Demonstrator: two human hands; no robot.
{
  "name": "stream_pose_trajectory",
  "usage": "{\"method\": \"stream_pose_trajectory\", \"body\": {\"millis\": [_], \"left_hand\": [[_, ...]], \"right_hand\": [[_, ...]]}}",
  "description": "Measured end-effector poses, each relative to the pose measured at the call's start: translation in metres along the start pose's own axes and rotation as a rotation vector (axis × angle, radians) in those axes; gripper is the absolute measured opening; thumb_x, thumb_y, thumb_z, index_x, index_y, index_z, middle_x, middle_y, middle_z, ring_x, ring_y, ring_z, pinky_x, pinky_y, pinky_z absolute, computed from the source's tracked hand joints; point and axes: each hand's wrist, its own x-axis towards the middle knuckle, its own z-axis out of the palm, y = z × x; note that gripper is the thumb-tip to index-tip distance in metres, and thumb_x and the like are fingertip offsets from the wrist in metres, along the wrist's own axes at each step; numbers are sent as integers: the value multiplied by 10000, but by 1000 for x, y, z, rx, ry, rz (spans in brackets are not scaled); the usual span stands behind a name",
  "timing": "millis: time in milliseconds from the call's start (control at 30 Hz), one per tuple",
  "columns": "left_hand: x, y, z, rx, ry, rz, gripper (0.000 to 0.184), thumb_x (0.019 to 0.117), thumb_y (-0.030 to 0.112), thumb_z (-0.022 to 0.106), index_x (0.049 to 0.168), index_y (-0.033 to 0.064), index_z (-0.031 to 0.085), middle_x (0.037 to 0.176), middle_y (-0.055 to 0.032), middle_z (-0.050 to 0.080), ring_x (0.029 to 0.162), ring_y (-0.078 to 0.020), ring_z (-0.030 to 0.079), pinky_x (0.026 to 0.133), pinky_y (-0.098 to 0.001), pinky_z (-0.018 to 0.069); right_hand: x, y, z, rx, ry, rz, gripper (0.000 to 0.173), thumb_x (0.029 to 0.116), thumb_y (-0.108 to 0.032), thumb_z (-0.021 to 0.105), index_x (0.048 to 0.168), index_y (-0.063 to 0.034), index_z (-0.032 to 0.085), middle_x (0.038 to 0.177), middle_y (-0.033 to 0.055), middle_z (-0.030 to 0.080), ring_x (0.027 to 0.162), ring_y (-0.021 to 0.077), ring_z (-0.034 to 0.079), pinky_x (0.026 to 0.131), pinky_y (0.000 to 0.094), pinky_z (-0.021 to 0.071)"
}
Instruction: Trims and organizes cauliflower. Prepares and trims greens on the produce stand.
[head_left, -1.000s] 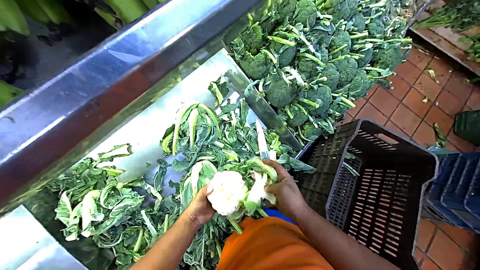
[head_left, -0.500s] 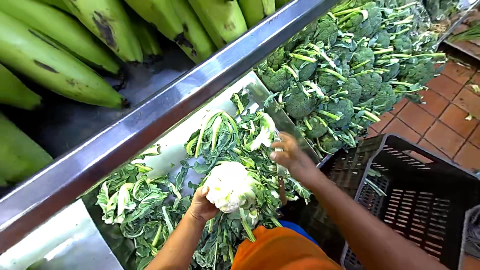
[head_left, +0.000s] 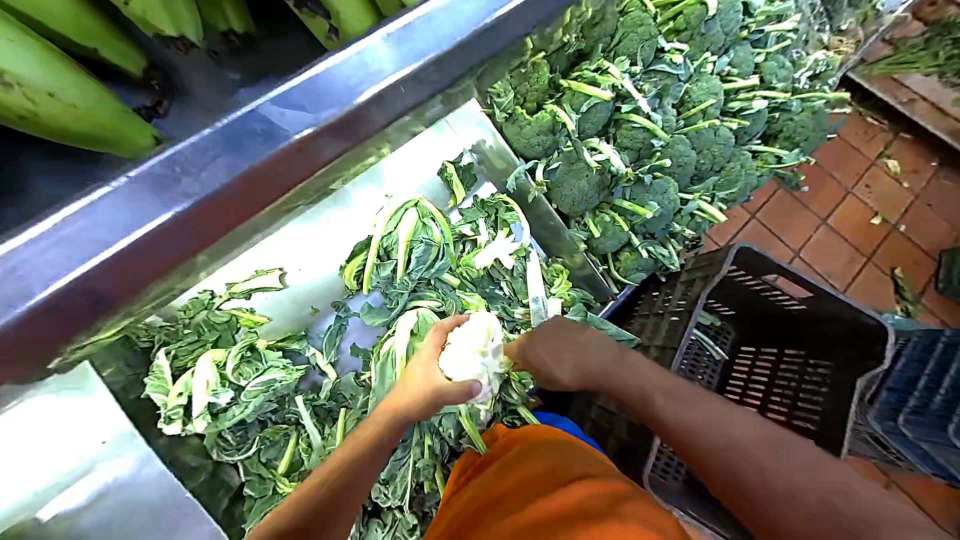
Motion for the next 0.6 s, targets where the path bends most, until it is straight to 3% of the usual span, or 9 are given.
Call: {"method": "stream_pose_trajectory", "body": {"millis": [67, 133, 233, 300, 367, 400, 467, 533, 600], "left_hand": [[2, 8, 22, 285, 46, 77, 985, 581, 336, 946, 1454, 297, 492, 1539, -35, 420, 1290, -207, 553, 958, -506, 572], [10, -3, 33, 334, 95, 129, 952, 596, 350, 941, 1448, 260, 526, 1588, -87, 360, 1372, -279, 488, 1003, -561, 537], [19, -30, 20, -182, 75, 42, 1101, 572, 461, 941, 1518, 236, 425, 1388, -69, 596, 1153, -231, 655, 901, -490, 603], [11, -39, 8, -533, -37, 45, 1190, 561, 561, 943, 1548, 237, 361, 1306, -119, 641, 1077, -264, 684, 864, -478, 607], [-3, -39, 2, -813, -133, 36, 1064, 614, 552, 927, 1509, 280, 420, 1277, -97, 662, 1090, -242, 683, 905, -458, 595], [-8, -37, 1, -950, -151, 29, 898, 639, 533, 919, 1411, 272, 541, 1205, -85, 706, 1061, -230, 705, 909, -449, 601], [-15, -31, 2, -1162, -156, -14, 594, 631, 546, 899, 1095, 202, 761, 1006, -85, 768, 934, -221, 747, 850, -442, 618], [-18, -27, 2, -1302, -183, 10, 567, 641, 570, 874, 1038, 174, 786, 990, -96, 767, 928, -233, 748, 846, -455, 619], [-19, -22, 2, -1414, -205, 44, 592, 652, 572, 863, 1068, 159, 780, 1033, -117, 758, 968, -259, 739, 870, -483, 607]], "right_hand": [[-8, 3, -13, 141, 26, -137, 225, 1045, -295, 578, 1006, -106, 694, 811, 74, 670, 768, 261, 681, 692, 513, 564], [-26, 3, -31, 505, 240, -266, 232, 1055, -222, 562, 995, -63, 720, 752, 40, 662, 676, 158, 650, 644, 407, 567], [-47, 18, -62, 949, 699, -96, 270, 1066, -216, 487, 1095, -70, 712, 796, -20, 651, 668, 44, 580, 619, 259, 515], [-34, 30, -69, 1072, 896, 181, 324, 1075, -322, 497, 1270, -106, 642, 859, 31, 635, 689, 110, 594, 600, 296, 521], [-12, 48, -57, 1031, 790, 340, 681, 1053, -481, 502, 1603, -134, 298, 1295, 156, 641, 1013, 254, 703, 842, 475, 606], [-2, 61, -43, 1031, 786, 389, 762, 1040, -511, 513, 1633, -137, 214, 1392, 166, 594, 1093, 289, 689, 898, 517, 593], [13, 84, 8, 984, 842, 560, 637, 1027, -470, 546, 1500, -63, 420, 1212, 201, 663, 977, 337, 702, 833, 575, 587], [28, 95, 78, 909, 578, 758, 576, 1016, -462, 580, 1350, 6, 539, 1071, 263, 677, 938, 424, 686, 828, 649, 548], [49, 85, 132, 858, 198, 834, 747, 984, -537, 599, 1478, -4, 428, 1212, 276, 655, 1115, 442, 655, 962, 658, 503]]}}
